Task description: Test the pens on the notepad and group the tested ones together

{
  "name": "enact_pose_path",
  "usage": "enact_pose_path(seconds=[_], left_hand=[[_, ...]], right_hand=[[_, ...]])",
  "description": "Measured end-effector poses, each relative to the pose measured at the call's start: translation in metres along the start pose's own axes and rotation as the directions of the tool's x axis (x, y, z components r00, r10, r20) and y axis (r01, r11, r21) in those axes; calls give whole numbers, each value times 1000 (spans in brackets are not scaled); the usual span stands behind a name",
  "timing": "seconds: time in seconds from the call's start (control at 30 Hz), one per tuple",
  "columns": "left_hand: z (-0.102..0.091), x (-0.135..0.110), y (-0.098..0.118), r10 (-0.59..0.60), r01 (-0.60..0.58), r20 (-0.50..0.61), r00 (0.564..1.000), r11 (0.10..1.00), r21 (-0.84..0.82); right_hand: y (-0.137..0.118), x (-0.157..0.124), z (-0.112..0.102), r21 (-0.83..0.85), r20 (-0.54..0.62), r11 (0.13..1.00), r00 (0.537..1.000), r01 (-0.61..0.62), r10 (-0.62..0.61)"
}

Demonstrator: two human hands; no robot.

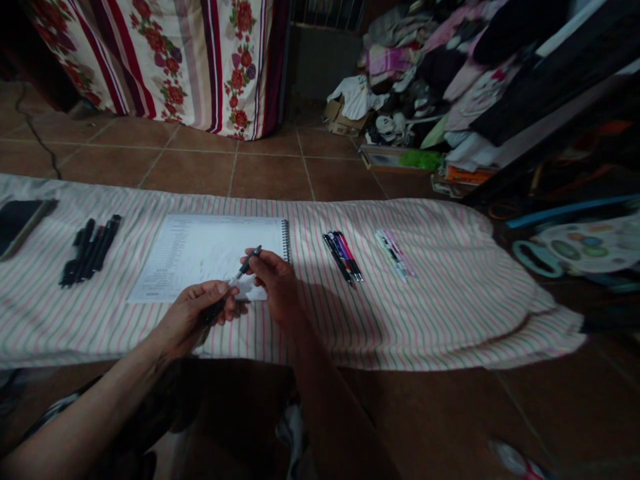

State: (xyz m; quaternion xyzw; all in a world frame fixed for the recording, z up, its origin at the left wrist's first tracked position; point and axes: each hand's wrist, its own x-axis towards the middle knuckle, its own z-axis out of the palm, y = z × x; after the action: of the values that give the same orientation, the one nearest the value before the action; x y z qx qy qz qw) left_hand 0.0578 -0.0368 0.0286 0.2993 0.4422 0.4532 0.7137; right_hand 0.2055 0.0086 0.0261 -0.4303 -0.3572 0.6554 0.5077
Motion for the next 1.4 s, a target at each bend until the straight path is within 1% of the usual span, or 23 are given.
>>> enact_pose_path(seconds=[0.37, 0.73, 0.87, 0.97, 1.13, 1.27, 1.4], left_hand=[[0, 1, -1, -21, 21, -1, 1000, 1000, 6], [0, 1, -2, -14, 14, 15, 1000, 1000, 10], [0, 2, -2, -12, 13, 20, 1000, 1000, -14], [0, 2, -2, 0, 1, 16, 1000, 999, -34], [-2, 3, -2, 24, -24, 11, 1000, 999, -21], [-3, 4, -3, 40, -40, 24, 999, 999, -8], [-3, 3, -4, 49, -49, 36, 998, 999, -9]], right_hand=[[1, 0, -1, 14, -16, 1000, 1000, 20, -20], [1, 0, -1, -19, -43, 999, 998, 35, -36], [2, -1, 0, -32, -42, 999, 999, 28, -30], [2, -2, 1, -33, -51, 999, 998, 31, -33], [2, -2, 2, -27, -57, 999, 998, 40, -41], [2, -1, 1, -6, -52, 999, 998, 46, -46], [2, -1, 1, -32, -47, 998, 998, 47, -49]])
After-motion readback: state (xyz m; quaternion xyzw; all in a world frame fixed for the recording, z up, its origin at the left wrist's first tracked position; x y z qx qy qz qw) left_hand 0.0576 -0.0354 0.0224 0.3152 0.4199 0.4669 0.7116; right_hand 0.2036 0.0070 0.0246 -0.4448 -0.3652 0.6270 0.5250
